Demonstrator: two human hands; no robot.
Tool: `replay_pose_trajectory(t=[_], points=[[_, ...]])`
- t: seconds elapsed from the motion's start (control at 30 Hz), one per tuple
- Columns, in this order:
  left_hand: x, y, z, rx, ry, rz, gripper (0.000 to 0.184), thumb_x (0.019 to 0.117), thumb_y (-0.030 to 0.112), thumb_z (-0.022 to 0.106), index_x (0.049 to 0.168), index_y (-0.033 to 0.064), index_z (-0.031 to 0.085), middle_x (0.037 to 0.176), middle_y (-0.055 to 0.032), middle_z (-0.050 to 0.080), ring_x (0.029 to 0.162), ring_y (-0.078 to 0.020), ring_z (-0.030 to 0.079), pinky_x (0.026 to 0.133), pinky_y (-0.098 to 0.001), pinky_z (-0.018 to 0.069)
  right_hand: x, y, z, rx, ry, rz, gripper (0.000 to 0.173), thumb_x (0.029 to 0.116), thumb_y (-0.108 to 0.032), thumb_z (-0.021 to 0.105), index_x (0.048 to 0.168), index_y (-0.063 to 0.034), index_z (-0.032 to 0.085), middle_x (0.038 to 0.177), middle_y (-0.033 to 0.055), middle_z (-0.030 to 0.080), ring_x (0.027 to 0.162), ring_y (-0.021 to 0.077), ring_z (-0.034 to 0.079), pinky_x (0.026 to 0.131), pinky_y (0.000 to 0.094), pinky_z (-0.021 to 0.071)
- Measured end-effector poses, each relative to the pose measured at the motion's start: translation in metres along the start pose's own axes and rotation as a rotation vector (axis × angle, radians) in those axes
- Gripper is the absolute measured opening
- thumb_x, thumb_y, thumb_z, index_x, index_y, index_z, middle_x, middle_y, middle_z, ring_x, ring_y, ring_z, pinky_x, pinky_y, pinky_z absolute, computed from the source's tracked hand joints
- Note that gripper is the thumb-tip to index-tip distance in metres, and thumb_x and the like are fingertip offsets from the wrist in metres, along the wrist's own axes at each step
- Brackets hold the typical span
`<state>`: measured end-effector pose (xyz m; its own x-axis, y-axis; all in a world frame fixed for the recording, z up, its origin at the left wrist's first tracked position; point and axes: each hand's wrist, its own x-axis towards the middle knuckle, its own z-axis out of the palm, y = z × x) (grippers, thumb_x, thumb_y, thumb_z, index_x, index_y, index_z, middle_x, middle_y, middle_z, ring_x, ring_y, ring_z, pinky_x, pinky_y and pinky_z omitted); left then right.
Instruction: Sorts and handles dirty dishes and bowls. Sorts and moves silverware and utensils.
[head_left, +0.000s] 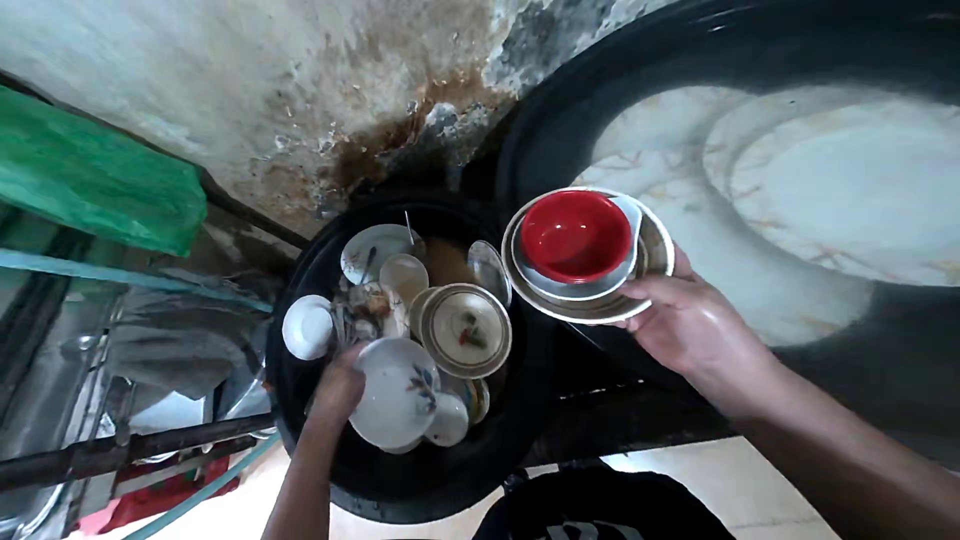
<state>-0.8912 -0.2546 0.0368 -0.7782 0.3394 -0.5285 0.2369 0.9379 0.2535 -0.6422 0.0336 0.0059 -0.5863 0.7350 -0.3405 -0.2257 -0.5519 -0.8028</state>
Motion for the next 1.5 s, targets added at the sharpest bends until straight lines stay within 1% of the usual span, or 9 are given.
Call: replay_pose_trajectory(t=[0.17,0.3,0.47,0.6,0.77,0.97,1.13,1.3,1.5], points=[[0.018,0.017,0.008,0.107,0.091,0.251,0.043,0.1027,0.031,0.062,0.136,0.0041,0.064,0.143,-0.0189,0.058,0.131,-0.0372,0.056,0.11,-0.0578,0.0436,0.0,-0.001,-0.001,0.011,0.013,-0.01,0.061,0.0904,0.004,0.043,0.144,-0.0255,0.043,0.114,0.0074,0.07,0.083,0.0216,0.075,0.062,0.0411,0.0645],[0.035,0.073,0.029,-0.065,0.047,0.252,0.046,0.1052,0.028,0.058,0.146,0.0069,0.055,0.144,-0.0212,0.056,0.127,-0.0383,0.059,0.106,-0.0588,0.0468,0.001,-0.002,-0.004,0.049,0.003,-0.031,0.068,0.0932,0.005,0.042,0.152,-0.0288,0.035,0.127,0.0087,0.065,0.098,0.0255,0.073,0.071,0.0476,0.0644],[0.048,0.096,0.057,-0.033,-0.07,0.199,0.047,0.1019,0.014,0.06,0.148,0.0085,0.052,0.146,-0.0226,0.052,0.134,-0.0388,0.052,0.11,-0.0559,0.0439,0.007,-0.004,-0.002,0.106,0.12,-0.028,0.067,0.0925,0.006,0.041,0.15,-0.0277,0.033,0.123,0.0116,0.066,0.09,0.0293,0.075,0.066,0.049,0.0643],[0.029,0.091,0.03,-0.067,0.049,0.238,0.038,0.1045,0.013,0.054,0.142,0.0113,0.06,0.144,-0.0167,0.058,0.13,-0.0352,0.057,0.107,-0.0563,0.0463,0.007,-0.005,-0.003,0.148,0.161,-0.013,0.067,0.0945,0.004,0.041,0.152,-0.0286,0.032,0.123,0.0134,0.065,0.089,0.0311,0.074,0.066,0.0498,0.0639],[0.008,0.078,-0.016,-0.323,0.083,0.273,0.061,0.0999,0.002,0.051,0.155,0.0274,0.043,0.146,-0.0133,0.056,0.125,-0.0322,0.059,0.097,-0.0588,0.0505,0.003,-0.005,-0.003,0.146,0.133,0.024,0.066,0.0943,0.005,0.041,0.151,-0.0279,0.032,0.123,0.0137,0.066,0.088,0.031,0.074,0.067,0.0488,0.0642],[0.005,0.074,-0.019,0.341,0.37,0.32,0.059,0.102,0.001,0.049,0.155,0.0259,0.045,0.156,-0.0094,0.049,0.133,-0.0357,0.056,0.104,-0.057,0.0502,0.005,-0.005,-0.001,0.115,0.131,0.024,0.07,0.0916,0.009,0.041,0.15,-0.0273,0.034,0.121,0.0128,0.066,0.086,0.0297,0.075,0.063,0.0484,0.0645],[0.001,0.065,-0.022,0.001,0.428,0.29,0.055,0.1035,0.0,0.047,0.153,0.0226,0.047,0.14,-0.018,0.06,0.123,-0.04,0.062,0.099,-0.0632,0.0505,0.004,-0.004,0.001,0.084,0.141,0.014,0.068,0.0913,0.009,0.042,0.148,-0.0268,0.035,0.119,0.0119,0.067,0.086,0.0284,0.075,0.063,0.048,0.0644],[-0.011,0.057,-0.038,-0.323,0.408,0.253,0.049,0.1032,-0.002,0.049,0.15,0.0113,0.049,0.14,-0.0166,0.06,0.123,-0.0292,0.062,0.102,-0.0527,0.0501,0.005,-0.004,0.0,0.042,0.126,0.016,0.07,0.089,0.009,0.042,0.148,-0.0275,0.038,0.114,0.01,0.068,0.081,0.0248,0.074,0.06,0.0432,0.0638],[0.0,-0.008,-0.017,-0.527,0.016,0.165,0.03,0.1043,0.017,0.059,0.133,0.0083,0.064,0.128,-0.0101,0.067,0.113,-0.0206,0.065,0.097,-0.0452,0.0538,0.004,-0.003,0.001,0.047,0.121,0.018,0.068,0.09,0.009,0.042,0.147,-0.0286,0.038,0.115,0.008,0.068,0.082,0.0236,0.074,0.061,0.0435,0.064]])
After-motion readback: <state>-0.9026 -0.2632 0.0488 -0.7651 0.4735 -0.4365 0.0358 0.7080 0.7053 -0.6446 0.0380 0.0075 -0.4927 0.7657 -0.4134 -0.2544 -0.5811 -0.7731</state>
